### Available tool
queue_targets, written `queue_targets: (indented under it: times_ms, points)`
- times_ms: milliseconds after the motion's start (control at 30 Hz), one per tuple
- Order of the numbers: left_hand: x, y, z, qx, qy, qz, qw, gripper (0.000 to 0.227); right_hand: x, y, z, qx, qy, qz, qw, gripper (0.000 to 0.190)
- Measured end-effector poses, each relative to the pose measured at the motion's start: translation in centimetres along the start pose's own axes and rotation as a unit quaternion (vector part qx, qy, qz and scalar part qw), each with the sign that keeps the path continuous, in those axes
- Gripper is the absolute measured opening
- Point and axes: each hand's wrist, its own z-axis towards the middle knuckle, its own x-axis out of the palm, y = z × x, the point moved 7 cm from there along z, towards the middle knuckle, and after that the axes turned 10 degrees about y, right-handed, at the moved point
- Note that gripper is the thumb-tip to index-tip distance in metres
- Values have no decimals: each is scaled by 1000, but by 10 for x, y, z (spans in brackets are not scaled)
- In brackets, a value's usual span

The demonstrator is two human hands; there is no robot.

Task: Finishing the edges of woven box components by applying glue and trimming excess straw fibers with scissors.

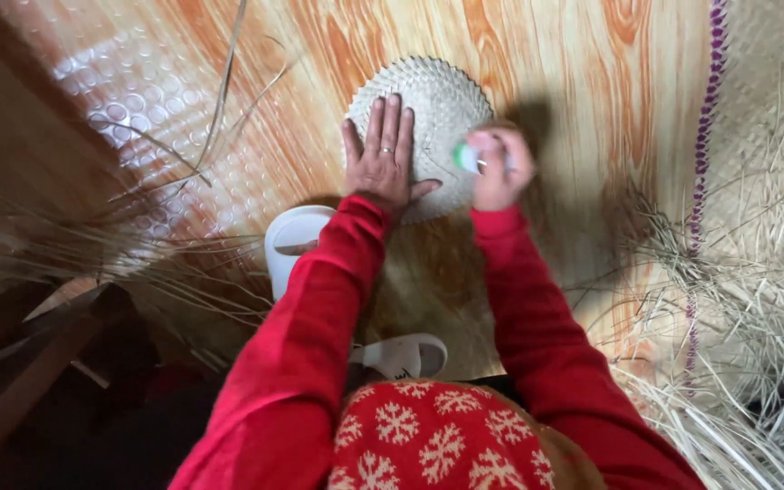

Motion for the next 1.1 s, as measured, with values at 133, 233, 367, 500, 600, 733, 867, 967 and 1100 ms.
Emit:
queue_targets:
  times_ms: [133,233,367,500,600,733,867,967,1100]
  points:
    - [7,-2,3,13,11,-51,999,119,21,-22,-4,-114,47,-65,990,16]
    - [11,2,10,10,25,-8,1000,117,35,-23,29,-121,41,-88,988,16]
    - [10,-1,8,1,52,19,998,112,52,-22,79,-142,51,-77,986,17]
    - [18,2,11,-1,26,21,999,116,53,12,38,-142,102,-76,982,18]
    - [8,1,13,14,-43,48,998,117,61,9,26,-118,129,0,985,22]
    - [16,0,11,11,36,65,997,119,70,6,37,-117,122,-66,983,26]
    - [7,3,12,10,81,51,995,118,60,23,13,-145,169,3,975,28]
    - [20,1,9,21,-31,22,999,117,60,14,0,-148,183,-4,972,28]
    - [13,1,11,22,73,41,996,117,75,15,30,-146,138,-81,976,31]
